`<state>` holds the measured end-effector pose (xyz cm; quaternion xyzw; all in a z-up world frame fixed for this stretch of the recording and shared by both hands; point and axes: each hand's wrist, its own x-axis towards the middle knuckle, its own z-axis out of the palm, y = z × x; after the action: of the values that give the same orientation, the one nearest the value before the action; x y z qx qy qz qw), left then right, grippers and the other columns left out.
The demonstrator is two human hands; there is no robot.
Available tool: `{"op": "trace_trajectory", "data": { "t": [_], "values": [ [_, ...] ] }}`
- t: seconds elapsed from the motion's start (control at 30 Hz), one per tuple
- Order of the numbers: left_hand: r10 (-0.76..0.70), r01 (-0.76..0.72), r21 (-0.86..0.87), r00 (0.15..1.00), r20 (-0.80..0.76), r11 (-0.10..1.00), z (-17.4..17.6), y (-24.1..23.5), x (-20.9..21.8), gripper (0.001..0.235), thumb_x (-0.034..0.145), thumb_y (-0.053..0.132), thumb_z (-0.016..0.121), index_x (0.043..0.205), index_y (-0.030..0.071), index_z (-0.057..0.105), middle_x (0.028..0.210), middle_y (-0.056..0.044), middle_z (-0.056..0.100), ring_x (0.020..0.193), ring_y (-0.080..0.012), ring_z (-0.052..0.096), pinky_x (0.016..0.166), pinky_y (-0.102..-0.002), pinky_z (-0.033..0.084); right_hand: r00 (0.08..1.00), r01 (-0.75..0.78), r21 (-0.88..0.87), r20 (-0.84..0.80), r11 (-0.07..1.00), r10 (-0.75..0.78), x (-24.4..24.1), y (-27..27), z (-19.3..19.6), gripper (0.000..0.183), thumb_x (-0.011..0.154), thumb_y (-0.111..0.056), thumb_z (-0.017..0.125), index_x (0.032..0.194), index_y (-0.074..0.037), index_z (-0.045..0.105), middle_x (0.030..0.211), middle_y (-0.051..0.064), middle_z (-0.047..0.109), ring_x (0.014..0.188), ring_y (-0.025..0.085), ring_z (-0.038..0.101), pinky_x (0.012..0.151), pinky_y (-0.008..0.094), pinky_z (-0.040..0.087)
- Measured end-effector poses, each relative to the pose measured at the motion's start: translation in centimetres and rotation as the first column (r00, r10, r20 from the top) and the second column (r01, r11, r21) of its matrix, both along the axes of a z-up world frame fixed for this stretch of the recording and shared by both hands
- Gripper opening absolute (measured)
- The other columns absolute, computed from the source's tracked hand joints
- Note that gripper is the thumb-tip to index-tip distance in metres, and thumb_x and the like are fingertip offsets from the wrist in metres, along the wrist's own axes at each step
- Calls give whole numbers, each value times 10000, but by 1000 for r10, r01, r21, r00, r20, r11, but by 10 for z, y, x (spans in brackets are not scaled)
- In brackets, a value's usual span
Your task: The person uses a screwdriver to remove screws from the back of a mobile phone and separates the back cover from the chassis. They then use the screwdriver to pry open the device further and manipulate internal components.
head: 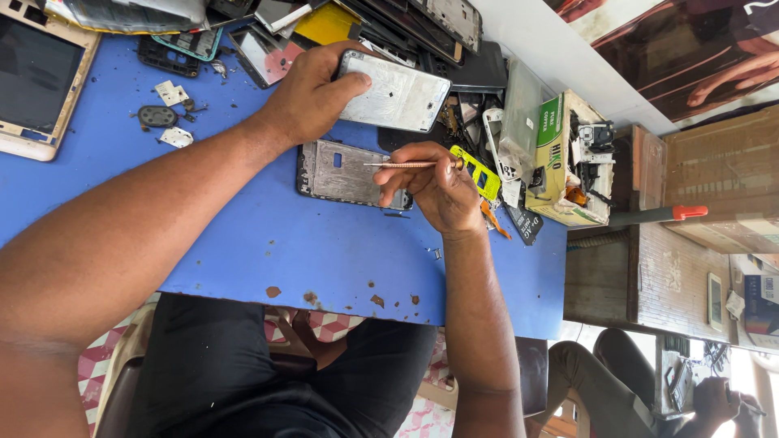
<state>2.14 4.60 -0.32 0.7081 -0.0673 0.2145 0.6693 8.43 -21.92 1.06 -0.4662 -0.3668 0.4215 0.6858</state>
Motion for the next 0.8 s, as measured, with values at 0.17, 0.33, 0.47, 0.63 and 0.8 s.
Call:
{"op": "trace_trajectory", "data": {
  "t": [0.17,0.33,0.47,0.63,0.8],
  "values": [
    [12,-12,32,1000,-1,999,-1,0,1,316,981,223,571,1190,5,666,954,-87,729,898,-156,683,811,-334,534,1000,-10,-2,2,1000,10,0,0,0,584,1094,-504,531,1364,9,600,1222,269,710,946,368,716,895,486,560],
    [16,-17,43,1000,3,999,-3,0,2,308,985,220,573,1183,4,666,955,-89,729,899,-162,685,815,-339,535,1000,4,-11,8,1000,-4,-1,0,1,593,1095,-518,529,1363,6,599,1224,275,710,934,367,716,892,486,559],
    [14,-14,46,1000,-1,999,-4,0,2,309,988,221,570,1190,7,666,962,-90,729,906,-162,687,818,-339,537,1000,17,-18,13,1000,-17,-3,3,6,596,1093,-521,527,1361,6,601,1228,270,707,936,354,719,894,476,564],
    [-29,30,27,999,-16,999,-4,-1,3,293,996,203,585,1203,18,676,965,-67,729,889,-122,676,799,-311,540,957,160,26,241,987,-162,-9,12,14,437,1084,-345,599,1329,16,626,1218,227,709,900,251,697,822,361,571],
    [-94,98,77,994,-64,992,-6,-3,3,315,975,166,631,1258,37,684,920,-51,726,810,-92,653,724,-276,527,705,587,-34,511,809,-491,-10,21,10,248,1098,-158,588,1280,1,644,1181,149,733,824,142,670,775,287,572]
  ]
}}
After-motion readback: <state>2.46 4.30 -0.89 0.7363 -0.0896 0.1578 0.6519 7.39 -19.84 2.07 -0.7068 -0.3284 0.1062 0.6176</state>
